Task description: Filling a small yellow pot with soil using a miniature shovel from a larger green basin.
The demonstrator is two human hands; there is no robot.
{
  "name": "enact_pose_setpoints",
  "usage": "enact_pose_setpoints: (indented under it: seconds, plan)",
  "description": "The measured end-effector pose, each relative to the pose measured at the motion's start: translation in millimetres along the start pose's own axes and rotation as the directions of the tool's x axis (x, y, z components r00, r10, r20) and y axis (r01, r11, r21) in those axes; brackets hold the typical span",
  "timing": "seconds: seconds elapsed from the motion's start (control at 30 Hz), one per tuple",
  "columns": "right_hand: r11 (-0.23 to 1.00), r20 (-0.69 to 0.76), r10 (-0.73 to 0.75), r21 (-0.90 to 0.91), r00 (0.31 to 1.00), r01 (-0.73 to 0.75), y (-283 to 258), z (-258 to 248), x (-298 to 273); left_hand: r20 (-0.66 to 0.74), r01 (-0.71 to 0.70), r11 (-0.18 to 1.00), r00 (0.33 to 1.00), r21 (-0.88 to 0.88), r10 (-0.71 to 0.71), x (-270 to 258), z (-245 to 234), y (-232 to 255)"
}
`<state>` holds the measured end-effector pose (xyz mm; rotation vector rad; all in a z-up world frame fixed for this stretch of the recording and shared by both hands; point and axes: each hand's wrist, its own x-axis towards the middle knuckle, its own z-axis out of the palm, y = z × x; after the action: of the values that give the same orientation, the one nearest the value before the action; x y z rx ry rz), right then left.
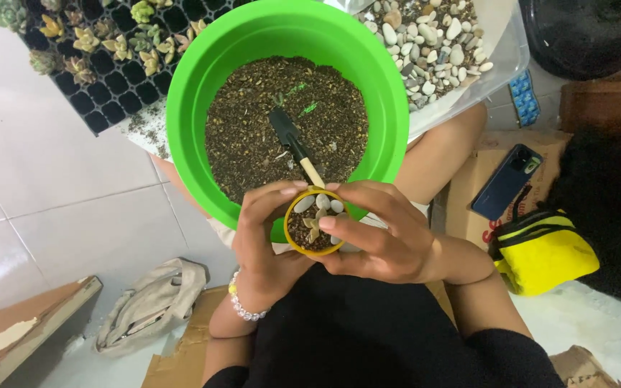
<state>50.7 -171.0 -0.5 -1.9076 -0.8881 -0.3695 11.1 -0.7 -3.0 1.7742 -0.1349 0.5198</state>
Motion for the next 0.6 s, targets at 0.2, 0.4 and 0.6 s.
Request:
enact_pose_setpoints:
  seconds: [0.2,0.4,0.6]
  plan:
    - [0.994,-0.022,0.009,0.108,1.000,-0.006,4.6,-1.1,-0.3,0.126,0.120,0.992,0.985,-0.033,-0.115,5.4,-8.2,6.3]
    - [0.982,-0.034,0.026,0.190,0.999,-0.019,8.4,-1.3,-2.7,0.133,0.154,0.984,0.981,-0.085,-0.142,5.3,-8.0,6.0]
    - [0.952,0.018,0.218,0.216,0.976,-0.217,42.9,-53.8,6.7,0.151,0.354,0.935,0.926,-0.032,-0.345,-3.8,-16.6,7.0]
